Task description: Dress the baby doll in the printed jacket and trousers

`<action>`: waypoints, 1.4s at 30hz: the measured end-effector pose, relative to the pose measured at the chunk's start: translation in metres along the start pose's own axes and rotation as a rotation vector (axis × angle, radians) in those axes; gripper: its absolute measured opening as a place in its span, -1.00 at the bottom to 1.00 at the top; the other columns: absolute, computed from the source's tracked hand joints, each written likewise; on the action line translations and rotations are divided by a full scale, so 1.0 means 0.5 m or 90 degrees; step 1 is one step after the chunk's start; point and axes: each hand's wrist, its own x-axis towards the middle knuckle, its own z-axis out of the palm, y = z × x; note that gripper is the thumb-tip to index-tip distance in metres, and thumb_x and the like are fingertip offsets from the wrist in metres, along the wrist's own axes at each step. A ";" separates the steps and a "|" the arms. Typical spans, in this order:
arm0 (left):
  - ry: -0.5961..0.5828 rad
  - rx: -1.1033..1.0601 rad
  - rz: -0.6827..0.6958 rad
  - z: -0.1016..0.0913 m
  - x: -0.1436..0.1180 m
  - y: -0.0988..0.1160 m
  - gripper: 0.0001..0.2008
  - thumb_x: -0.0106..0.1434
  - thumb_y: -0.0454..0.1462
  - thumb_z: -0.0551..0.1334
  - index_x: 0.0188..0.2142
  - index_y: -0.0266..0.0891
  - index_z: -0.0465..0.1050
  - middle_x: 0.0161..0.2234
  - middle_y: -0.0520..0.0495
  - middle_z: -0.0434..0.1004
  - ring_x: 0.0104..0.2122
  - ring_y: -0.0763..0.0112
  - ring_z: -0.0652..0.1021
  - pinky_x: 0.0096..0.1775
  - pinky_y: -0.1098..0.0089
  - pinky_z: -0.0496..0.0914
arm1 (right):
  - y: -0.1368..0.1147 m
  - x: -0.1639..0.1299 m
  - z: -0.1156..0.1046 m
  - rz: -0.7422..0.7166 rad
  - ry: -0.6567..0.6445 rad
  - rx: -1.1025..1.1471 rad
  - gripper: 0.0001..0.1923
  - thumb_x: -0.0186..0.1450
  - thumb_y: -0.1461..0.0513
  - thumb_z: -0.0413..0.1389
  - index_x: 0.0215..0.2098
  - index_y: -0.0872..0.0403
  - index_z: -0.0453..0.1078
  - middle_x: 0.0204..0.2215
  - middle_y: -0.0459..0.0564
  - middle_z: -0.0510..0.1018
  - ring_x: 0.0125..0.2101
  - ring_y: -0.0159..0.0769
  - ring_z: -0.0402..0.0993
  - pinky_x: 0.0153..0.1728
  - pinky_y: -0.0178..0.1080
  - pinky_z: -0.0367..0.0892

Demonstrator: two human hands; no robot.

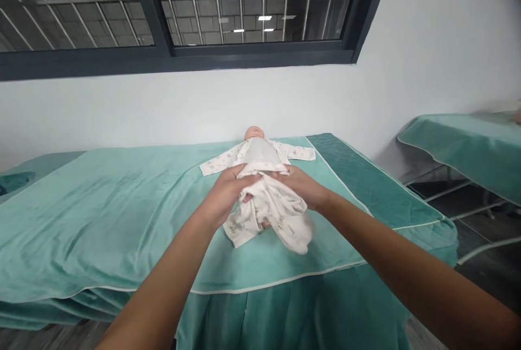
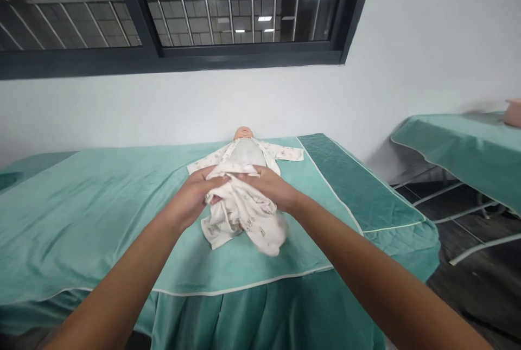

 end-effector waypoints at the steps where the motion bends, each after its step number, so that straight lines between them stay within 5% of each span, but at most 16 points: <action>1: 0.026 -0.027 0.024 -0.002 0.005 -0.004 -0.80 0.11 -0.19 0.36 -0.41 -0.29 0.45 -0.61 0.10 0.34 -0.64 0.59 0.28 -0.54 0.51 0.18 | -0.001 -0.005 -0.001 0.022 -0.061 -0.024 -0.55 0.05 0.06 0.36 -0.15 0.10 0.49 -0.33 -0.01 0.61 -0.35 -0.23 0.54 -0.29 -0.21 0.42; 3: 0.048 -0.074 0.032 -0.001 0.014 -0.010 -0.81 0.10 -0.22 0.35 -0.32 -0.29 0.48 -0.52 0.05 0.43 -0.56 0.53 0.39 -0.45 0.49 0.28 | -0.003 -0.012 0.001 0.050 -0.113 -0.089 -0.52 0.04 0.04 0.37 -0.15 0.12 0.50 -0.30 0.01 0.62 -0.31 -0.20 0.54 -0.27 -0.21 0.42; 6: 0.081 -0.148 0.023 0.008 0.019 -0.017 -0.73 0.09 -0.23 0.35 -0.21 -0.26 0.47 -0.40 0.00 0.50 -0.46 0.45 0.48 -0.36 0.45 0.36 | -0.005 -0.010 0.008 0.041 -0.043 -0.145 -0.57 0.10 -0.04 0.32 -0.26 0.13 0.51 -0.41 0.00 0.60 -0.42 -0.25 0.51 -0.40 -0.25 0.39; 14: 0.072 -0.088 -0.013 0.014 0.011 -0.025 -0.74 0.20 -0.10 0.27 -0.22 -0.21 0.36 -0.67 0.07 0.35 -0.67 0.49 0.33 -0.59 0.49 0.19 | 0.024 -0.001 0.007 0.003 0.006 -0.038 -0.49 0.16 -0.13 0.22 -0.20 0.12 0.47 -0.46 0.00 0.60 -0.56 -0.30 0.44 -0.55 -0.26 0.32; 20: 0.136 -0.086 0.014 0.019 0.015 -0.033 -0.69 0.15 -0.14 0.33 -0.15 -0.22 0.43 -0.38 0.01 0.50 -0.51 0.51 0.44 -0.45 0.49 0.33 | 0.034 -0.002 0.005 -0.014 0.039 -0.004 -0.53 0.15 -0.07 0.26 -0.17 0.10 0.48 -0.47 -0.05 0.58 -0.47 -0.29 0.48 -0.45 -0.27 0.35; 26: 0.090 -0.160 -0.023 0.021 0.024 -0.051 -0.60 0.15 -0.14 0.36 -0.04 -0.22 0.47 -0.18 -0.09 0.59 -0.26 0.35 0.57 -0.23 0.41 0.42 | 0.030 0.007 0.009 -0.047 0.077 0.069 -0.58 0.13 0.02 0.31 -0.15 0.11 0.48 -0.37 -0.03 0.61 -0.35 -0.30 0.49 -0.31 -0.28 0.37; 33: -0.125 0.003 -0.158 0.007 0.010 -0.039 -0.54 0.05 -0.14 0.44 -0.08 -0.30 0.52 -0.15 -0.20 0.61 -0.21 0.20 0.59 -0.21 0.32 0.43 | 0.040 0.025 -0.007 -0.047 0.184 0.089 -0.69 0.13 0.10 0.28 -0.22 0.10 0.47 -0.39 -0.03 0.60 -0.41 -0.29 0.47 -0.37 -0.29 0.36; 42: 0.001 -0.191 -0.074 0.016 0.019 -0.083 -0.51 0.13 -0.08 0.38 -0.02 -0.32 0.49 -0.22 -0.20 0.64 -0.25 0.20 0.62 -0.20 0.32 0.46 | 0.040 -0.024 -0.036 0.109 -0.130 0.007 -0.53 0.02 0.15 0.41 -0.13 0.14 0.52 -0.25 0.05 0.63 -0.26 -0.22 0.56 -0.19 -0.19 0.43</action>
